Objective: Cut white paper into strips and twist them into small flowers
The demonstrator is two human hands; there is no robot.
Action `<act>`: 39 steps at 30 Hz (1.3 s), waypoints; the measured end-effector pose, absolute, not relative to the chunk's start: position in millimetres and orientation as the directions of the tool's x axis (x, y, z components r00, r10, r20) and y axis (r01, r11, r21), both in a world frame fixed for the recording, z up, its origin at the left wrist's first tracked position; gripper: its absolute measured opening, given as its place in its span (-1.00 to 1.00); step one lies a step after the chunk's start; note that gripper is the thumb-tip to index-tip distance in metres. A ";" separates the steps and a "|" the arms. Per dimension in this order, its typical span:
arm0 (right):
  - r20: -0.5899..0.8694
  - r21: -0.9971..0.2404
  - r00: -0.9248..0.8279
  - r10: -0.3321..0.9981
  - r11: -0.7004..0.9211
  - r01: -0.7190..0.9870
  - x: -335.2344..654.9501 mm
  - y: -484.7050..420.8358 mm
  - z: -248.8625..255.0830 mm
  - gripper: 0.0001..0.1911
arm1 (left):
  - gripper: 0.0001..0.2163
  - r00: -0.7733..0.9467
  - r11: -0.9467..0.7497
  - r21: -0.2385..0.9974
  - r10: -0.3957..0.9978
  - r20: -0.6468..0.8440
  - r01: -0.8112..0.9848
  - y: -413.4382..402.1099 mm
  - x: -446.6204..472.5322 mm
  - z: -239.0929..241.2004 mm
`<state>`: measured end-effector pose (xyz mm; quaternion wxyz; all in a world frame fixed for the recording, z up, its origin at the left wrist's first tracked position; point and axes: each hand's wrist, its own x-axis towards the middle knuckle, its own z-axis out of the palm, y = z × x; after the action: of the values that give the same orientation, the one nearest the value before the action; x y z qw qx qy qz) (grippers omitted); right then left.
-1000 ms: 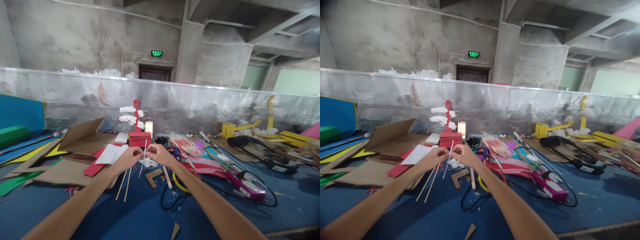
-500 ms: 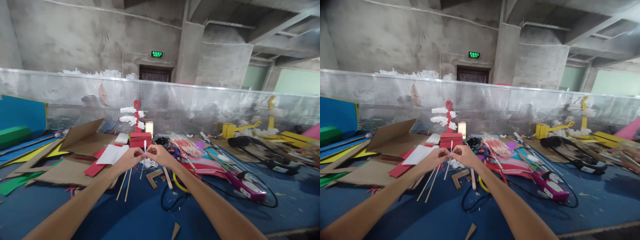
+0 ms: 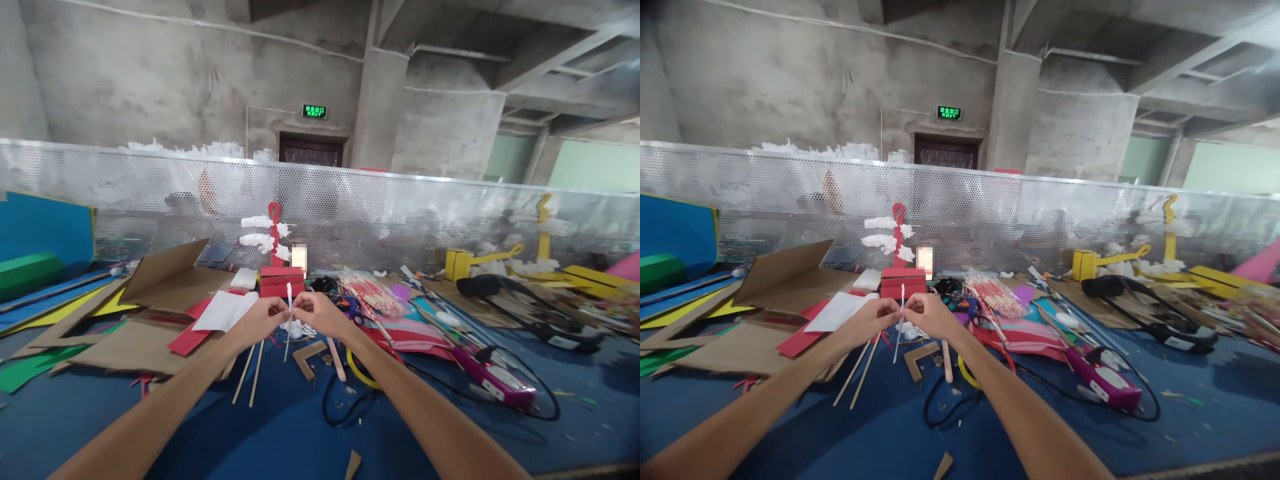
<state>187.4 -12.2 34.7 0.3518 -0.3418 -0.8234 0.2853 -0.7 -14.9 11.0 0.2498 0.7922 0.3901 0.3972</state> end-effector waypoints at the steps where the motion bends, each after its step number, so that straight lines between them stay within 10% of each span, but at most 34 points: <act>1: 0.385 -0.709 -0.520 0.762 0.605 0.363 187.6 -12.0 34.4 -0.86 | -0.69 0.377 -0.570 0.704 0.818 0.435 0.424 -14.0 -0.7 10.3; 39: 0.362 -0.761 -0.522 0.772 0.568 0.313 188.8 -8.9 32.1 -0.89 | -0.80 0.372 -0.548 0.745 0.828 0.419 0.380 -8.9 -1.2 8.9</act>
<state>188.8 -8.9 32.1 0.3562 -0.3346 -0.8108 0.3222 -1.2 -8.9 8.9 0.2766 0.7808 0.3868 0.4053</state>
